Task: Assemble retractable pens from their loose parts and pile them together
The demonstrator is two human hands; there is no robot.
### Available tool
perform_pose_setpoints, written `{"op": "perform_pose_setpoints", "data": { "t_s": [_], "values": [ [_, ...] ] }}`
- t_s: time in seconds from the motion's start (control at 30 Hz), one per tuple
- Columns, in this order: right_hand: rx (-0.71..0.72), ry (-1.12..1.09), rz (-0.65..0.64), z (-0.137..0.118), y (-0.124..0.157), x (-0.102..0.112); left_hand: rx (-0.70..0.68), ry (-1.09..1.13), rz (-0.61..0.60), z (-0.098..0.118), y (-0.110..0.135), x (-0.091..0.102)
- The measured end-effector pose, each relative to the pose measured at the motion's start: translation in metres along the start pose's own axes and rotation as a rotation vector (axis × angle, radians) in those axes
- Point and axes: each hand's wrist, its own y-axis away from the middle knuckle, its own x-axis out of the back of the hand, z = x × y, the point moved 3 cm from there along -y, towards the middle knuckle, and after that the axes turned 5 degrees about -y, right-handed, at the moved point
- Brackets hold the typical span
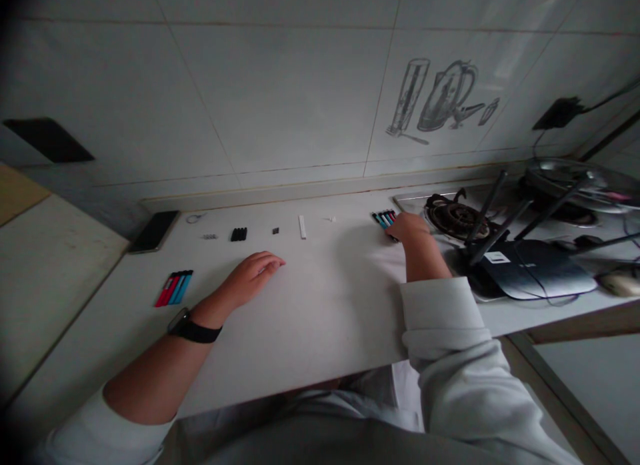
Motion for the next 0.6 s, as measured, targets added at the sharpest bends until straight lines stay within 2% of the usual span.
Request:
{"op": "perform_pose_setpoints", "data": {
  "t_s": [0.1, 0.33, 0.6],
  "values": [
    [-0.037, 0.028, -0.021, -0.0015, 0.0024, 0.0009, -0.003, -0.002, -0.001, 0.0001, 0.0002, -0.0002],
    [0.004, 0.049, -0.033, -0.0020, 0.0015, -0.0006, -0.003, -0.019, -0.007, 0.0007, 0.0001, 0.0004],
    [-0.033, 0.009, -0.049, -0.0044, 0.0070, 0.0032, -0.005, -0.014, -0.013, 0.0011, -0.0002, 0.0002]
  ]
}}
